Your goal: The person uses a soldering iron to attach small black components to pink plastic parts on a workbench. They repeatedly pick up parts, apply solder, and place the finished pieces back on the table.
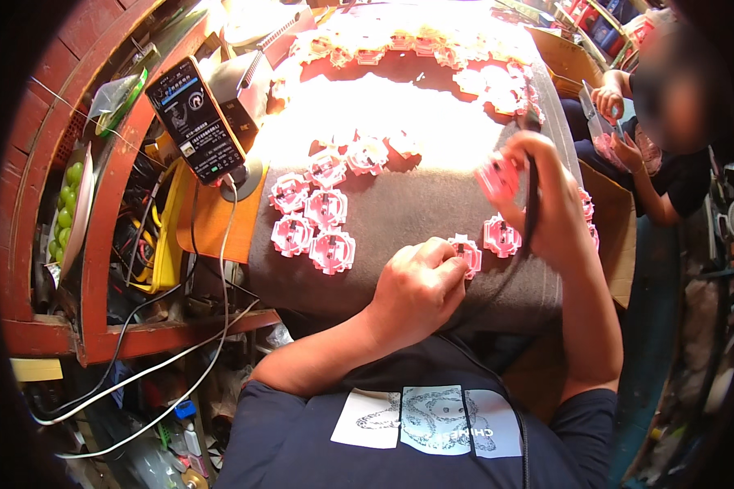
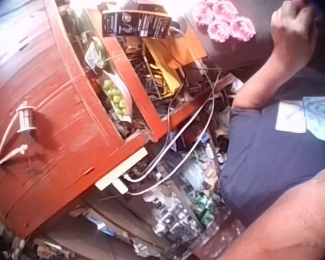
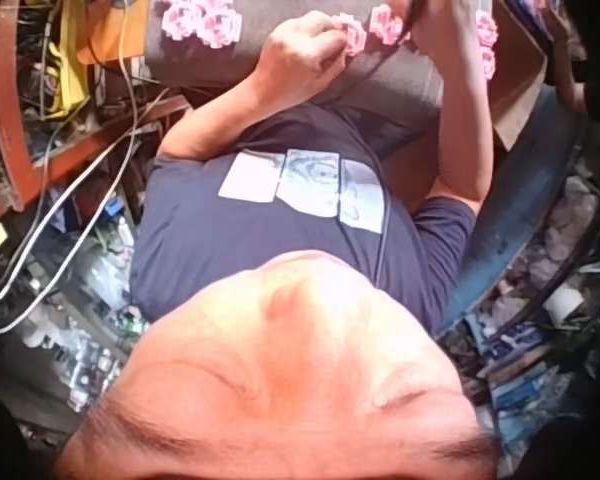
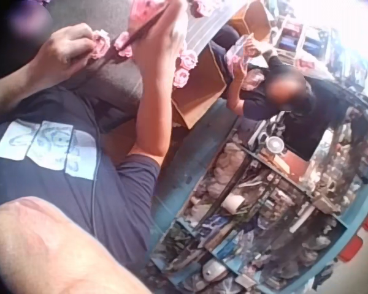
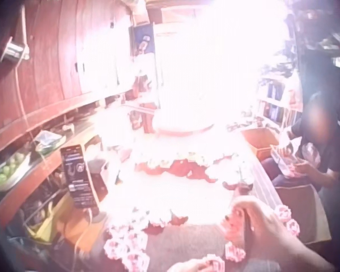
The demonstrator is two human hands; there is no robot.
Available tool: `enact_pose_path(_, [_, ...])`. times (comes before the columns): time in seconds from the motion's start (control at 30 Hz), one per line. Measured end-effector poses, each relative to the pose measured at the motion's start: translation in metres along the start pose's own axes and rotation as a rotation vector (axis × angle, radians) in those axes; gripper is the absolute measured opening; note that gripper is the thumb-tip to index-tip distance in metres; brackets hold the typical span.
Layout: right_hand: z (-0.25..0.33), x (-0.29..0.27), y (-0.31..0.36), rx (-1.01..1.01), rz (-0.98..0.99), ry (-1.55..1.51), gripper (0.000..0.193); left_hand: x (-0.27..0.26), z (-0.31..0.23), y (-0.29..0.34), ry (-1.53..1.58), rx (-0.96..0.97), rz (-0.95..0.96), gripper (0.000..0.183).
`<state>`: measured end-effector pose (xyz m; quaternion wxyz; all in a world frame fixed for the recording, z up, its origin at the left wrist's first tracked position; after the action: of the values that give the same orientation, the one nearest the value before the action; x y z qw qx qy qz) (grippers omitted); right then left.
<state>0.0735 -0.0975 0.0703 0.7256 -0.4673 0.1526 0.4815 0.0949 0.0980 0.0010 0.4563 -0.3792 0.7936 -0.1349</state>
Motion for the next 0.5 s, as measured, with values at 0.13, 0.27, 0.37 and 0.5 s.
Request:
enact_pose_path(0.13, [0.02, -0.019, 0.077, -0.072, -0.039, 0.042, 0.055, 0.002, -0.003, -0.004, 0.022, -0.019, 0.024, 0.019])
enact_pose_path(0.27, [0.032, -0.011, 0.125, 0.004, -0.051, -0.003, 0.056, 0.003, 0.0, -0.017, 0.013, -0.036, 0.041, 0.015])
enact_pose_path(0.37, [0.042, 0.0, 0.133, -0.031, -0.039, -0.032, 0.052, 0.009, 0.007, -0.031, 0.021, -0.032, 0.034, 0.012])
enact_pose_path(0.5, [0.044, 0.017, 0.124, -0.067, -0.09, 0.011, 0.053, 0.015, 0.012, -0.044, 0.077, -0.02, -0.009, 0.015])
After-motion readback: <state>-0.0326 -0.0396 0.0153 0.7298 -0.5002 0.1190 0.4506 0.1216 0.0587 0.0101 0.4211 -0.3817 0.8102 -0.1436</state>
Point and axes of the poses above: each hand's wrist, its own y-axis away from the middle knuckle, its own x-axis out of the palm, z = x × y, the point moved 5 cm from there along -y, towards the middle knuckle, and after that the axes turned 3 degrees about -y, right-handed, at the moved point
